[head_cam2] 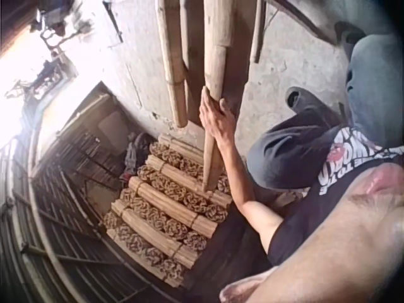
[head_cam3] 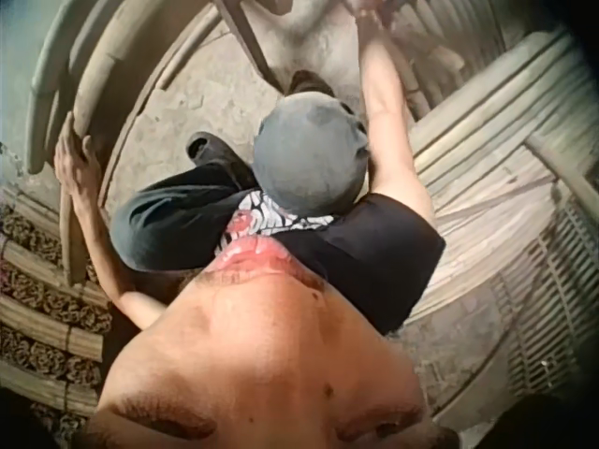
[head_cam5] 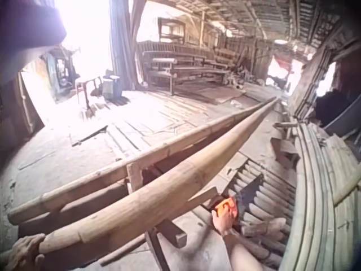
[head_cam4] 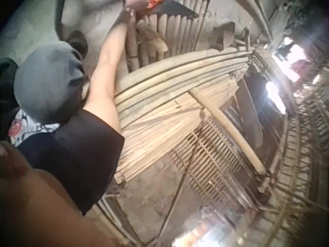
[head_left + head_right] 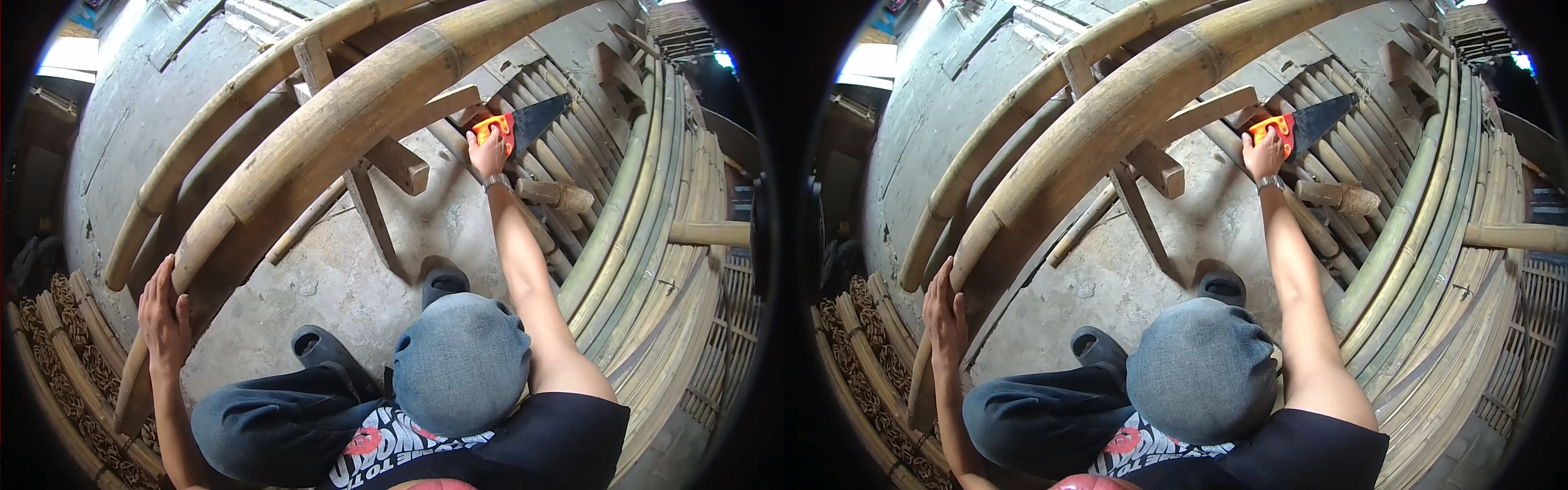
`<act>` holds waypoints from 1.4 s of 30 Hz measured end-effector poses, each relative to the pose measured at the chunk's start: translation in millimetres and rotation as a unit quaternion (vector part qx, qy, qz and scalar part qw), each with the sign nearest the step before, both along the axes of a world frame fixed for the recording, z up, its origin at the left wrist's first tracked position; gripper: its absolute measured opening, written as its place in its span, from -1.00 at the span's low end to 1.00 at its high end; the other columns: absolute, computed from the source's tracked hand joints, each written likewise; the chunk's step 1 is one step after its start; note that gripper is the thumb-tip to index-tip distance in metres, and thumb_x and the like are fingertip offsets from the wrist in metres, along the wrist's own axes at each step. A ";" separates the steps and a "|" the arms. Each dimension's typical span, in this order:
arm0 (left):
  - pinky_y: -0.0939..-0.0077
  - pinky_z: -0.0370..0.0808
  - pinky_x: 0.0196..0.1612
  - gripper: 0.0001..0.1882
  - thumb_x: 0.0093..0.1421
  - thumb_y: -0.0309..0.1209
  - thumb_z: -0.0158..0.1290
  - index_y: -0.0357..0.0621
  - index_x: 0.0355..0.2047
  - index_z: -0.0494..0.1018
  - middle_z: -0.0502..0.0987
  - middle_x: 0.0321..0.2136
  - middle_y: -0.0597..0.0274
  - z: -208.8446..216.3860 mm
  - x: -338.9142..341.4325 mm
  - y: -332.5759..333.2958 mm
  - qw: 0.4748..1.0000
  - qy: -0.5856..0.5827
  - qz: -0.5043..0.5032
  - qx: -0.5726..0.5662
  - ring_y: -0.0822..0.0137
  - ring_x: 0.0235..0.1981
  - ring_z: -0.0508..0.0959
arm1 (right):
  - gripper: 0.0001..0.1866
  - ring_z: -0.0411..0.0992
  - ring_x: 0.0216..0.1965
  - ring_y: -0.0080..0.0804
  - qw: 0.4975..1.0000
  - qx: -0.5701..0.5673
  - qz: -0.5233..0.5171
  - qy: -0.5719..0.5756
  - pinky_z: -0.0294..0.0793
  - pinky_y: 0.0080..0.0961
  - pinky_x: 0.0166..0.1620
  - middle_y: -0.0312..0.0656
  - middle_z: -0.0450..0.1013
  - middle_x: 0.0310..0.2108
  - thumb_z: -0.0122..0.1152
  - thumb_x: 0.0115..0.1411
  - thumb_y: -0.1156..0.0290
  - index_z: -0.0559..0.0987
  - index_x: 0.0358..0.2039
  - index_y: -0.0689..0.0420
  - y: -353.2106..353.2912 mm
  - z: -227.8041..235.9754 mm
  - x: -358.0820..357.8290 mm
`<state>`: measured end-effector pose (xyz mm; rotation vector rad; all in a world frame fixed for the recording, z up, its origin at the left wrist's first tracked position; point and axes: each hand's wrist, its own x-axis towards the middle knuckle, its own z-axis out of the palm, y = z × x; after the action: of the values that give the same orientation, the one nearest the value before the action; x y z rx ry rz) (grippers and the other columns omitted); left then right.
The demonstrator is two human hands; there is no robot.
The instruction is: Sawing through a long bamboo pole using a hand saw in a workshop.
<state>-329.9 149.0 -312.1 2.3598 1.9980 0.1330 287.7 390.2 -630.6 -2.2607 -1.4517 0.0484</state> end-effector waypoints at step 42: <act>0.04 0.37 0.23 -0.28 0.48 0.07 -0.24 -0.30 0.35 0.26 0.45 0.24 -0.17 -2.6 -11.6 1.7 0.998 -0.038 -0.012 -0.041 -0.16 0.21 0.47 | -0.72 0.35 -0.25 -0.09 0.983 -0.001 0.178 0.038 0.30 -0.10 -0.15 -0.18 0.36 -0.40 0.22 0.24 0.07 0.54 -0.47 -0.03 -235.0 11.6 -66.0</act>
<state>-341.5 150.8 -314.6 2.2930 1.9023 0.1353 221.7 155.3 -619.0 -1.9513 -1.7939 0.2447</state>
